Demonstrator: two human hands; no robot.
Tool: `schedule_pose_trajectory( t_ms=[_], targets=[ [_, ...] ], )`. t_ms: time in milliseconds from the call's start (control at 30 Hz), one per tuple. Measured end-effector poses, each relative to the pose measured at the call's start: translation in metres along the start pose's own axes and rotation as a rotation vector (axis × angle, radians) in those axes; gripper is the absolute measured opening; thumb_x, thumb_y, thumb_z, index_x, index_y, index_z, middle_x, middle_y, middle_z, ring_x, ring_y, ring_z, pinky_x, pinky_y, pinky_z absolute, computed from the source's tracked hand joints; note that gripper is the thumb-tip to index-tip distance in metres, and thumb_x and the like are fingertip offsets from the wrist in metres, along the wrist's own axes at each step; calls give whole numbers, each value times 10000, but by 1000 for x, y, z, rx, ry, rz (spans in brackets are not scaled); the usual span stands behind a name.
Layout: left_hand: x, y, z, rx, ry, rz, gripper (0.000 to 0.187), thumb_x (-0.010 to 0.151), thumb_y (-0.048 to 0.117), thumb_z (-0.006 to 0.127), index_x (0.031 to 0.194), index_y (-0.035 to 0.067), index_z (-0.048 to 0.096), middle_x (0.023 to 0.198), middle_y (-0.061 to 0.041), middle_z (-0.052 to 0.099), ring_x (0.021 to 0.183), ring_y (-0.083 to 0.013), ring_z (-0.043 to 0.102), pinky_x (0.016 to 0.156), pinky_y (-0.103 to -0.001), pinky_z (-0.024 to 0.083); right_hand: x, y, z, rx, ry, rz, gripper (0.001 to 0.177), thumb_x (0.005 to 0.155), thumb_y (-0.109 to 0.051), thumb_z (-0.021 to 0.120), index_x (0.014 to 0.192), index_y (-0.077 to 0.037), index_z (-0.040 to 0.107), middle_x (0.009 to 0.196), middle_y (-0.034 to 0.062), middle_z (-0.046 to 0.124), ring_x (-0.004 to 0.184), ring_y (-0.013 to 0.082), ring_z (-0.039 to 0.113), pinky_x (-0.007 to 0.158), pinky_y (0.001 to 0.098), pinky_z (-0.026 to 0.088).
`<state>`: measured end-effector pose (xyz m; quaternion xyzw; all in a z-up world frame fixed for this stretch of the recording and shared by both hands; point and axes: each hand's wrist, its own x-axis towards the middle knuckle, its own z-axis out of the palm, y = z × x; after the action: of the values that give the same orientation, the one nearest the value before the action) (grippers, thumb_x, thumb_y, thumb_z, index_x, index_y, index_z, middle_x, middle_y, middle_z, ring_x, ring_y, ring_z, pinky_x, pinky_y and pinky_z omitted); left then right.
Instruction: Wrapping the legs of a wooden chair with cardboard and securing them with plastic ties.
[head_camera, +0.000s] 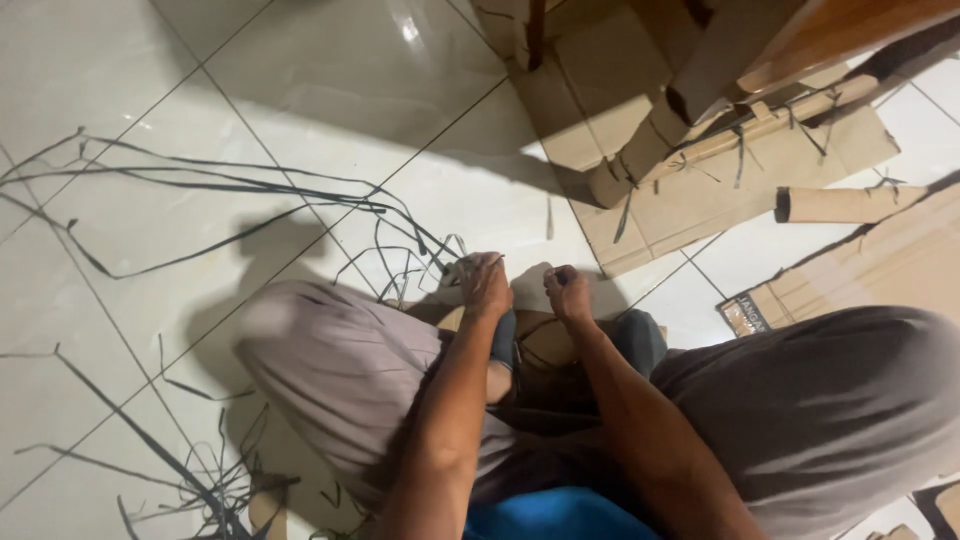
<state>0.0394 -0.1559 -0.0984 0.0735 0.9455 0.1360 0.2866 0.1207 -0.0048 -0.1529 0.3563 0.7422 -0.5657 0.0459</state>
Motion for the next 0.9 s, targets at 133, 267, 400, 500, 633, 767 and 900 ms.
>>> schedule_pose_trajectory(
  t_ms=[133, 267, 400, 500, 633, 767, 900],
  targets=[
    [-33, 13, -26, -59, -60, 46, 465, 957, 134, 624, 1401, 34, 524, 1576, -60, 417, 1488, -351, 366, 1247, -605, 274, 4, 6, 12, -36, -18, -3, 182, 938, -283, 666, 992, -127, 743, 764, 56, 732, 745, 196, 724, 718, 365, 555],
    [-25, 5, -16, -69, 86, 274, 453, 931, 73, 537, 1374, 121, 619, 1645, -18, 391, 1538, -366, 289, 1188, -688, 301, 2, -8, 15, -169, -55, 4, 256, 966, -372, 631, 998, -149, 751, 769, 40, 739, 817, 241, 743, 792, 407, 559],
    [-15, -13, -8, -97, 331, 73, 317, 962, 171, 539, 1192, 204, 756, 1495, -52, 497, 1441, -318, 438, 1174, -543, 373, -6, -18, 16, -233, -65, 14, 215, 952, -380, 641, 958, -196, 753, 757, 26, 743, 843, 252, 744, 808, 409, 566],
    [-11, -27, 5, -104, 201, -56, 393, 993, 240, 551, 1376, 255, 639, 1582, -103, 387, 1523, -365, 281, 1179, -651, 294, -4, -15, 16, -221, -57, 18, 202, 948, -364, 647, 985, -195, 751, 750, 35, 742, 856, 257, 740, 824, 424, 561],
    [-39, -5, -32, -148, 118, -96, 520, 999, 260, 480, 1510, 174, 448, 1592, -162, 430, 1426, -413, 454, 1184, -687, 253, -2, -9, 10, -200, -63, -35, 205, 969, -311, 629, 969, -147, 751, 759, 44, 742, 777, 228, 727, 765, 383, 559],
    [26, -32, 26, -253, 451, -36, 357, 942, 225, 602, 1297, 211, 632, 1338, -26, 602, 1198, -323, 621, 1118, -620, 380, -2, -8, 2, -178, -17, -81, 215, 956, -270, 644, 997, -84, 744, 766, 99, 739, 769, 258, 731, 753, 414, 560],
    [29, -13, -12, -826, 589, -75, 169, 860, 363, 711, 996, 339, 808, 1011, 31, 793, 1010, -235, 744, 1002, -455, 532, -8, -14, -3, -56, 21, -129, 262, 982, -249, 593, 1021, -24, 722, 768, 102, 706, 731, 228, 679, 720, 401, 537]
  ],
)
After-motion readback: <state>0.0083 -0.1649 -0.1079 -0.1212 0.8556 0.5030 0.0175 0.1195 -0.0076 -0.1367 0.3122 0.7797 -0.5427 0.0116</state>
